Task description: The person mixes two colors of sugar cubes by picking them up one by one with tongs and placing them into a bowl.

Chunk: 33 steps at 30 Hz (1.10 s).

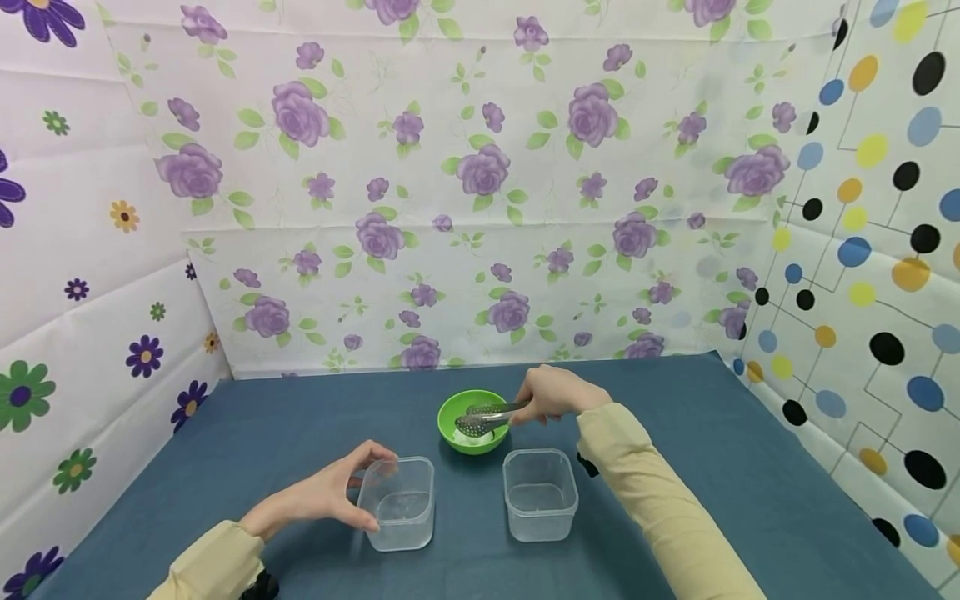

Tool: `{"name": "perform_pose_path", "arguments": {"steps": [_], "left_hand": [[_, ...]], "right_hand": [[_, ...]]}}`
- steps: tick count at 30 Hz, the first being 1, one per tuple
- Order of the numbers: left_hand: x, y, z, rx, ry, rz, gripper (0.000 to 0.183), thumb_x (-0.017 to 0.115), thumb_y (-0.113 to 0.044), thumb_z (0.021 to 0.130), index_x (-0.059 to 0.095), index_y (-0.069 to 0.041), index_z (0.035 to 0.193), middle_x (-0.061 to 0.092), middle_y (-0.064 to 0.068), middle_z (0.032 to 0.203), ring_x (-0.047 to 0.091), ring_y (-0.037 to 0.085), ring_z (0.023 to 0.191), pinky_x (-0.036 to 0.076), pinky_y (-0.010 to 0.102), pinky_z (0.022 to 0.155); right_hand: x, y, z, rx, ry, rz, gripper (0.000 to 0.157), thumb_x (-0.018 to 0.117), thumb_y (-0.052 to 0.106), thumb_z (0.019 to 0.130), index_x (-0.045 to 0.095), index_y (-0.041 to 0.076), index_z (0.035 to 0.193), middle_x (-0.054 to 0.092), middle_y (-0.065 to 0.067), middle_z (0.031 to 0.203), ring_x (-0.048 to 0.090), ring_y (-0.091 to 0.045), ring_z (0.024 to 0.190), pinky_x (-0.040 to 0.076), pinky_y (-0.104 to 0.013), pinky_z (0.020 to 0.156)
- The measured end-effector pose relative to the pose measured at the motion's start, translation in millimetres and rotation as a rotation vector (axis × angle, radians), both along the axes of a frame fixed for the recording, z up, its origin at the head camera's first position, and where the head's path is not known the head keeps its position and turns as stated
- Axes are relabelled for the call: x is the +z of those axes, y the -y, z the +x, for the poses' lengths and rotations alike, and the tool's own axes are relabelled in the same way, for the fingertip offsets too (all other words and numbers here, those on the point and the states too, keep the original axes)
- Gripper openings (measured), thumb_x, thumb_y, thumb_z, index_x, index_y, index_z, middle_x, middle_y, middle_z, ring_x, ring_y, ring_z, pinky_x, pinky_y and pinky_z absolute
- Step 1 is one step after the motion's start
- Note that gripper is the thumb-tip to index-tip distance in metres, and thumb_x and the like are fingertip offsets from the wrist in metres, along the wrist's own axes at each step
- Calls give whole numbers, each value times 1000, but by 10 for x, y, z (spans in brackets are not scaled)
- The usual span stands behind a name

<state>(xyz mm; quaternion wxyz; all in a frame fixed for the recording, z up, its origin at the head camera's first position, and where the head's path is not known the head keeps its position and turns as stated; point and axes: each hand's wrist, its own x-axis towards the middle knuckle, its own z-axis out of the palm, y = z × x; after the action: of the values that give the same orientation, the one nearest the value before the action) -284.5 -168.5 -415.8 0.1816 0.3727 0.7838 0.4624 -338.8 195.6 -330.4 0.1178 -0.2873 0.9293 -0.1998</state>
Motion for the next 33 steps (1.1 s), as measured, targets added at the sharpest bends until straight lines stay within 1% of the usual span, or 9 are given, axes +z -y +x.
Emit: {"name": "perform_pose_path", "arguments": {"steps": [6, 9, 12, 18, 22, 25, 28, 29, 33], "left_hand": [[-4, -1, 0, 1, 4, 0, 64, 73, -22, 78, 35, -8, 128, 37, 15, 128, 39, 28, 114, 41, 42, 86], [-11, -3, -3, 1, -2, -1, 64, 73, -23, 78, 35, -9, 128, 37, 16, 128, 39, 29, 114, 41, 42, 86], [-12, -5, 1, 0, 1, 0, 64, 73, -23, 78, 35, -8, 128, 37, 16, 128, 38, 29, 115, 40, 42, 86], [-9, 0, 9, -3, 7, 6, 64, 72, -22, 79, 34, -7, 128, 37, 17, 128, 38, 29, 116, 40, 43, 87], [-9, -2, 6, -5, 3, 7, 64, 72, -22, 79, 35, -8, 128, 37, 18, 128, 38, 29, 116, 39, 43, 87], [-7, -6, 8, -5, 3, 10, 63, 72, -21, 79, 35, -8, 128, 37, 18, 128, 38, 29, 116, 39, 44, 87], [-7, -6, 10, -1, 1, 8, 63, 73, -21, 79, 35, -9, 128, 37, 16, 128, 38, 29, 116, 39, 44, 87], [-6, -6, 10, -1, -1, 8, 63, 73, -21, 79, 35, -9, 128, 37, 16, 128, 38, 29, 116, 39, 44, 87], [-6, -7, 9, 0, -1, 6, 64, 73, -21, 78, 35, -9, 128, 37, 14, 128, 38, 29, 116, 39, 45, 87]], "right_hand": [[-4, -79, 15, -20, -12, -37, 47, 67, 38, 81, 64, 2, 111, 57, 0, 52, 38, -13, 35, 45, -28, 48], [-32, -144, 13, -54, -37, -53, 52, 67, 39, 81, 62, -2, 113, 58, 1, 55, 45, -14, 39, 45, -29, 47], [-75, -220, 10, -115, -78, -63, 52, 67, 39, 81, 62, -3, 112, 58, 2, 57, 52, -16, 45, 45, -30, 48], [-160, -370, 13, -273, -146, -18, 36, 66, 37, 82, 69, 5, 97, 54, 0, 53, 54, -18, 48, 43, -30, 47], [-211, -445, 32, -391, -177, 25, 43, 65, 38, 83, 66, -1, 103, 53, 0, 53, 49, -14, 45, 37, -28, 41], [-269, -491, 42, -486, -218, 57, 37, 66, 38, 82, 67, 2, 81, 41, 4, 47, 36, -9, 39, 27, -25, 37], [-343, -529, 39, -565, -255, 87, 43, 68, 38, 81, 47, 11, 55, 27, 4, 46, 24, -9, 39, 20, -24, 37], [-369, -540, 35, -582, -264, 97, 48, 68, 39, 80, 39, 12, 52, 24, 4, 46, 24, -9, 39, 21, -24, 37], [-458, -578, 13, -624, -274, 111, 47, 68, 37, 80, 40, 13, 51, 29, 2, 47, 33, -12, 41, 27, -27, 38]]}}
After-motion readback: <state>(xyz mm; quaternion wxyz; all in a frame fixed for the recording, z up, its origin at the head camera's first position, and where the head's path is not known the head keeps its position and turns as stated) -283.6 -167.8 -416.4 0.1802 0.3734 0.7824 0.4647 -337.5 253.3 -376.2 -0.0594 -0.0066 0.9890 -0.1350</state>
